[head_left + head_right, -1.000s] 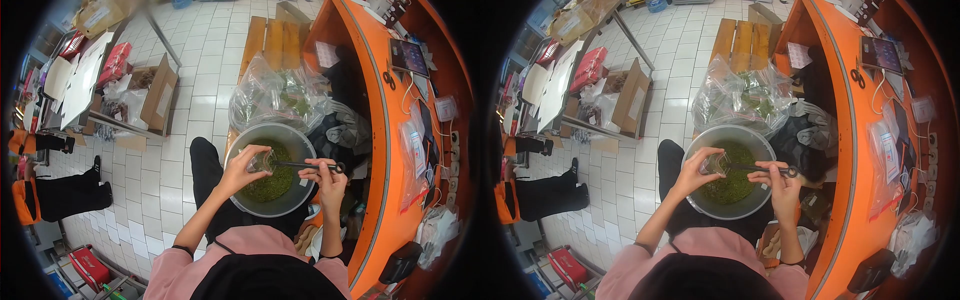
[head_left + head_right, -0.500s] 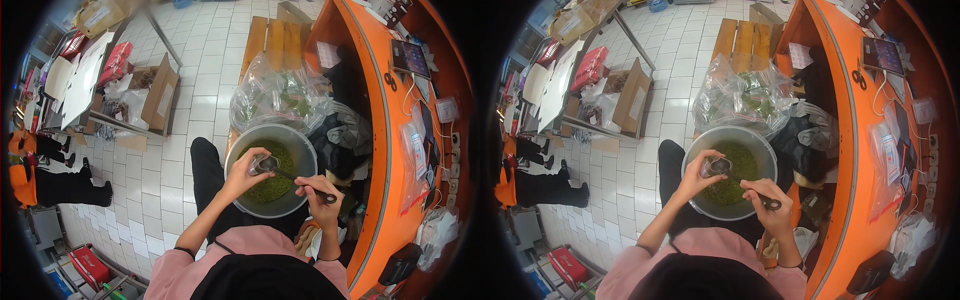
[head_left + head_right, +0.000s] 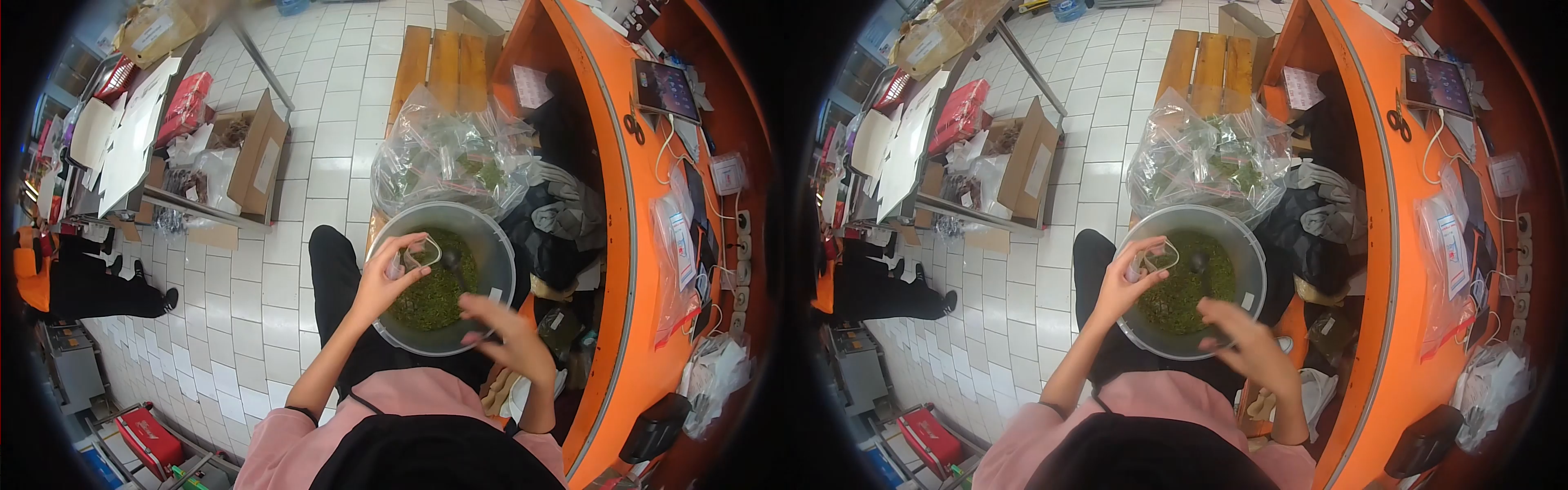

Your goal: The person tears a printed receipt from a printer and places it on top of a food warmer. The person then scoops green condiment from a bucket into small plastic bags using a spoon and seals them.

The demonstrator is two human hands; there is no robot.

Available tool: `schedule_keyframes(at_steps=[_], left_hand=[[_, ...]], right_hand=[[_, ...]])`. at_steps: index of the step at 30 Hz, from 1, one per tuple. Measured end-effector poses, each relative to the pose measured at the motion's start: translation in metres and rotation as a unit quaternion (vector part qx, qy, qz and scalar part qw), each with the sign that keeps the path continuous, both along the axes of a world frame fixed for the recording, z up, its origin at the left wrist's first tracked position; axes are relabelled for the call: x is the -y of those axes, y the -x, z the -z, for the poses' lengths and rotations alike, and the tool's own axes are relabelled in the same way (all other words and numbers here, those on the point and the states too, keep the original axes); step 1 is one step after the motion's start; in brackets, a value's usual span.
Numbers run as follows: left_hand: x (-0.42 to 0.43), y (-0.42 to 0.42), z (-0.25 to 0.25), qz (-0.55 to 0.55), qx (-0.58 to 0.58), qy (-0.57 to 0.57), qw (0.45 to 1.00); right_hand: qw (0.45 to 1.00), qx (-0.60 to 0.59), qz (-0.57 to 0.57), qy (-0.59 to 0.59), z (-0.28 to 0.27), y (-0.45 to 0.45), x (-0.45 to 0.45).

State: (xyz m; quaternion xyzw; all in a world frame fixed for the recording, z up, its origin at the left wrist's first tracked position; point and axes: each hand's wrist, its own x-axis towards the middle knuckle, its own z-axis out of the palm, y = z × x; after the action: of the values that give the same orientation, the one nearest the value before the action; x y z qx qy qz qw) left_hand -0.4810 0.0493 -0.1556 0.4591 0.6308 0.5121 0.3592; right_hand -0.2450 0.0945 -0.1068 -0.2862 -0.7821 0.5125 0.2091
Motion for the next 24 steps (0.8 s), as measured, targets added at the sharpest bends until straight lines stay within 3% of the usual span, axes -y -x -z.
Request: schedule_keyframes(at_steps=[1,2,4,5,7,9,11,13,16,18,24], left_hand=[[0.001,0.0,-0.002,0.02,0.033,0.015,0.999],[0.001,0.001,-0.004,0.038,0.065,0.031,0.997],[0.004,-0.002,-0.006,0.075,0.188,0.022,0.979],[0.007,-0.002,-0.008,0.074,0.188,0.022,0.979],[0.016,-0.002,-0.014,0.124,0.216,0.12,0.961],[0.015,-0.008,-0.016,0.144,0.244,0.085,0.955],[0.013,-0.013,-0.025,0.118,0.082,-0.044,0.989],[0.016,-0.015,-0.029,0.061,0.075,-0.039,0.995],[0.022,-0.012,-0.037,0.025,-0.053,-0.05,0.997],[0.023,-0.013,-0.04,0.033,-0.045,-0.047,0.997],[0.027,-0.02,-0.044,0.05,-0.016,-0.046,0.998]], right_hand=[[0.981,0.088,-0.163,-0.053,0.014,0.0,0.002],[0.982,0.088,-0.16,-0.053,0.023,0.002,0.005],[0.983,0.128,-0.125,-0.03,0.032,0.009,0.009],[0.983,0.128,-0.126,-0.03,0.032,0.012,0.005],[0.996,0.068,0.046,-0.024,0.019,0.029,-0.013],[0.997,0.008,0.073,-0.01,0.018,0.038,-0.016],[0.984,-0.143,0.076,0.07,0.036,0.04,-0.012],[0.98,-0.137,0.13,0.064,0.025,0.048,-0.006],[0.981,-0.136,0.129,0.049,0.024,0.048,-0.004],[0.971,-0.179,0.124,0.101,0.02,0.049,-0.003],[0.97,-0.199,0.115,0.075,0.018,0.054,0.001]])
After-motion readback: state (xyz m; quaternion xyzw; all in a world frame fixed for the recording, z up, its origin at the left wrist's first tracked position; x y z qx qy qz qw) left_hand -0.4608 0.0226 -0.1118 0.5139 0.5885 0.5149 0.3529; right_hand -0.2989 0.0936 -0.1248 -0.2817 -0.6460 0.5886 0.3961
